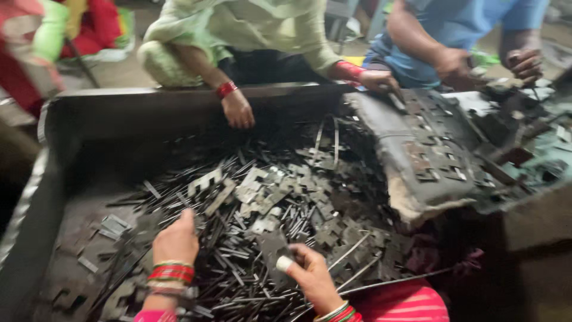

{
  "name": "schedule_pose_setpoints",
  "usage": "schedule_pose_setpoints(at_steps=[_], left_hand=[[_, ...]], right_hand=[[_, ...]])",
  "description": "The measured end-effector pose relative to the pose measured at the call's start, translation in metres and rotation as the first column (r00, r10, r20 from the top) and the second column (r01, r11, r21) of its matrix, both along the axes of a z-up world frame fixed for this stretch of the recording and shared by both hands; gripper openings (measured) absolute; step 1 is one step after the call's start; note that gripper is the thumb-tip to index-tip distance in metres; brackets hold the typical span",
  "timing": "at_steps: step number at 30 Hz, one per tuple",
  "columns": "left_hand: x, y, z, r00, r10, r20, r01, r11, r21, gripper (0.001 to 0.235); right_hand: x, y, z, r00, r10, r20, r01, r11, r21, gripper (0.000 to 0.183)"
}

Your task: The person sorts metal hinges and pins from a large metal bin by hand, selecting specific components and setting them aside or moving them within the bin.

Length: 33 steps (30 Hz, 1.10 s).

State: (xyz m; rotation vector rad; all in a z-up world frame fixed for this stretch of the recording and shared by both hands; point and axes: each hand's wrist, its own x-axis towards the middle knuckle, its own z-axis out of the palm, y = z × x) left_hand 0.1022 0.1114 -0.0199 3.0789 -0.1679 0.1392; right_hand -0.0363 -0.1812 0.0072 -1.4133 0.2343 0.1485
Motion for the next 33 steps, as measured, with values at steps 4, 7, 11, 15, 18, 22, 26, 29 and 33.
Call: schedule_pose_setpoints(at_steps=[4,7,11,15,18,22,26,29,33], left_hand=[[0.01,0.012,0.002,0.974,-0.052,-0.219,-0.138,0.631,-0.763,0.049],[0.006,0.0,-0.016,0.892,-0.362,-0.269,-0.187,0.246,-0.951,0.036],[-0.019,-0.039,-0.006,0.924,-0.102,-0.367,-0.065,0.907,-0.415,0.054],[-0.026,-0.039,0.035,0.913,-0.141,-0.383,-0.13,0.79,-0.6,0.054],[-0.019,-0.019,0.064,0.936,-0.094,-0.339,-0.142,0.782,-0.607,0.041],[-0.019,0.002,0.078,0.911,0.136,-0.389,-0.271,0.908,-0.319,0.036],[-0.02,0.007,0.068,0.935,0.221,-0.277,-0.283,0.936,-0.208,0.037],[-0.016,0.012,0.058,0.919,0.253,-0.303,-0.351,0.876,-0.332,0.032],[-0.006,0.024,0.034,0.967,0.165,-0.193,-0.253,0.595,-0.763,0.044]], right_hand=[[0.015,-0.049,0.029,0.974,-0.163,0.159,0.177,0.981,-0.082,0.033],[0.012,-0.071,0.047,0.963,-0.206,0.173,0.227,0.968,-0.108,0.032],[-0.004,-0.077,0.039,0.973,-0.163,0.163,0.197,0.954,-0.224,0.029],[-0.016,-0.078,0.033,0.986,-0.133,0.104,0.153,0.966,-0.208,0.029],[-0.009,-0.094,0.053,0.958,-0.176,0.225,0.241,0.92,-0.309,0.027],[0.031,-0.145,0.101,0.862,-0.223,0.455,0.472,0.679,-0.562,0.025],[0.11,-0.221,0.135,0.749,-0.222,0.625,0.663,0.236,-0.71,0.03],[0.179,-0.28,0.141,0.716,-0.275,0.641,0.669,0.009,-0.743,0.035],[0.236,-0.342,0.132,0.792,-0.454,0.408,0.475,0.037,-0.879,0.047]])
